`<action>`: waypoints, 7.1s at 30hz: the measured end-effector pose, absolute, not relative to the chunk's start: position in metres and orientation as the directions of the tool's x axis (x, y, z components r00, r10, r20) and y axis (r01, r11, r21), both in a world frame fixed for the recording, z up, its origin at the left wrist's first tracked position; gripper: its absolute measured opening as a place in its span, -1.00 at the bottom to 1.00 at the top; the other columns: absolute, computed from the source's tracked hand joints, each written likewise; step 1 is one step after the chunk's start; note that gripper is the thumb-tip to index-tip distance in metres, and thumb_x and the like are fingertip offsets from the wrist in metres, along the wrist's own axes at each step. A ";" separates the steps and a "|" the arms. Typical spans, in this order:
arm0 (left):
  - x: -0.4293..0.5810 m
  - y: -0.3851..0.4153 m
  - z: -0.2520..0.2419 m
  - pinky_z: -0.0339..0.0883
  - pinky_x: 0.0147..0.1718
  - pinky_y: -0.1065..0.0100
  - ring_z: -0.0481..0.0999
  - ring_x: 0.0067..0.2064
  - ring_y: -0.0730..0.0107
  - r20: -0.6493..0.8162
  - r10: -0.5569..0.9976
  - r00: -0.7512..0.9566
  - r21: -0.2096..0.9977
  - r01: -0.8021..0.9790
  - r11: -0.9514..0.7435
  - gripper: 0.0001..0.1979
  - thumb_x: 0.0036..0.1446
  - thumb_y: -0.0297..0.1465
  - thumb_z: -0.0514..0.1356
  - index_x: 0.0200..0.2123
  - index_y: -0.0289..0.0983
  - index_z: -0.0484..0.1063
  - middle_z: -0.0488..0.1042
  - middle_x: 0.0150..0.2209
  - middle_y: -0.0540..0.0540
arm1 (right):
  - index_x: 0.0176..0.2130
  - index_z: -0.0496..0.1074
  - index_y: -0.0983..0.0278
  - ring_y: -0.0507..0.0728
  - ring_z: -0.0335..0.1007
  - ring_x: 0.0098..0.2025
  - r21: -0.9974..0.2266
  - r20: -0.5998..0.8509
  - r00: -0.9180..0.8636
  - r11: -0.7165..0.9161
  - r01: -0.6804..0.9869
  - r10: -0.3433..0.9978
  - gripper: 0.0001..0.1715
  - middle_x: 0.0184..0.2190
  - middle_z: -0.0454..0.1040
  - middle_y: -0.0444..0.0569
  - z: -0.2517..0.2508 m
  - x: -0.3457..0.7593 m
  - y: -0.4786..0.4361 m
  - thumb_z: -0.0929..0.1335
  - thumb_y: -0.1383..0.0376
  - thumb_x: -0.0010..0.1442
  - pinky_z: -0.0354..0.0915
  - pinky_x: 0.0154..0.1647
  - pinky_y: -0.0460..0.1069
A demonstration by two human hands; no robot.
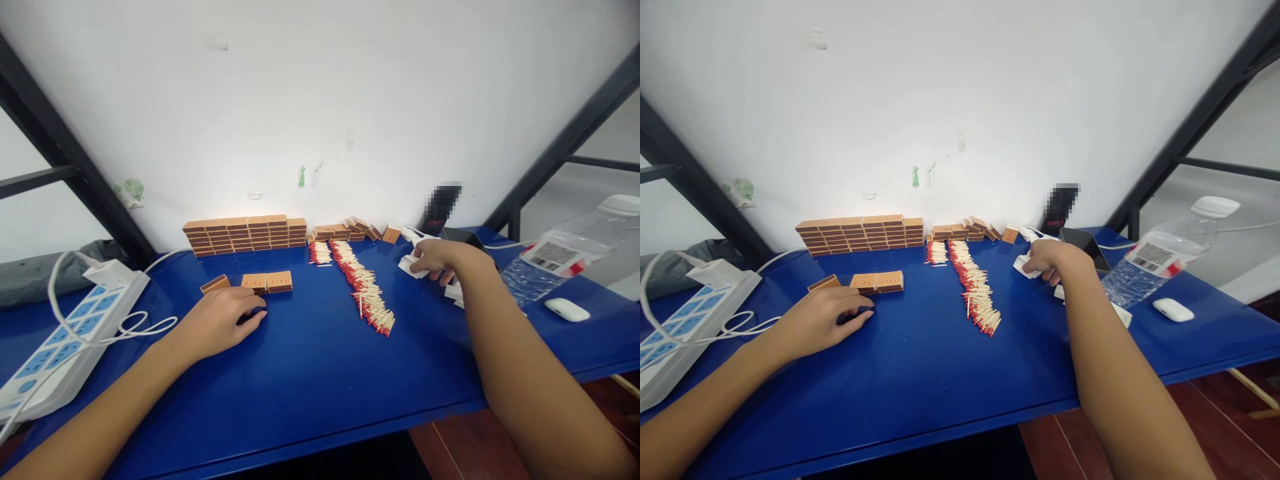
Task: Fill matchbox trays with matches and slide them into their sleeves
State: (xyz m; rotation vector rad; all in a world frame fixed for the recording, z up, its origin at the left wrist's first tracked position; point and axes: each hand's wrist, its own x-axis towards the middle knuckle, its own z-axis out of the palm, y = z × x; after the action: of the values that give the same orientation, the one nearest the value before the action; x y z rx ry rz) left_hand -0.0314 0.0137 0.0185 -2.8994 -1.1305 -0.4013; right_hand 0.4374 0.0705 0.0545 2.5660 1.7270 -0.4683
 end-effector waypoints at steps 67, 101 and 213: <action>-0.011 -0.010 0.009 0.56 0.05 0.15 0.63 0.07 0.14 0.284 0.643 0.712 0.316 0.563 -0.764 -0.72 0.30 -0.20 0.34 0.03 -0.13 0.59 0.60 0.10 -0.13 | -0.30 0.52 0.27 0.23 0.38 -0.10 -0.116 0.294 -0.422 0.471 0.875 0.857 -0.87 -0.21 0.59 0.08 0.003 0.300 0.082 0.47 0.33 0.34 0.21 -0.06 0.08; -0.011 -0.004 0.005 0.57 0.03 0.20 0.63 0.06 0.21 0.392 0.649 0.652 0.341 0.552 -0.761 -0.68 0.36 -0.27 0.32 0.14 -0.09 0.54 0.62 0.03 -0.06 | -0.30 0.49 0.27 0.25 0.29 -0.08 -0.098 0.333 -0.472 0.528 0.844 0.816 -0.86 -0.20 0.50 0.10 0.001 0.296 0.085 0.40 0.40 0.36 0.20 0.01 0.11; -0.013 0.002 0.010 0.45 -0.25 0.22 0.63 -0.22 0.21 0.549 0.541 0.637 0.000 0.648 -0.762 -0.84 0.33 -0.28 0.33 -0.20 -0.26 0.57 0.62 -0.23 -0.09 | -0.23 0.53 0.34 0.26 0.18 -0.15 0.367 0.429 -0.749 0.660 0.655 0.505 -0.79 -0.25 0.45 0.11 0.010 0.227 -0.001 0.32 0.45 0.44 0.13 -0.15 0.13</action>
State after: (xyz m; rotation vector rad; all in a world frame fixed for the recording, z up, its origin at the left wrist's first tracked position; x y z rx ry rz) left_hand -0.0131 0.0021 0.0103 -2.6592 -0.9776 -0.7958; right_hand 0.2271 -0.0007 0.0104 1.1198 3.1228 0.8915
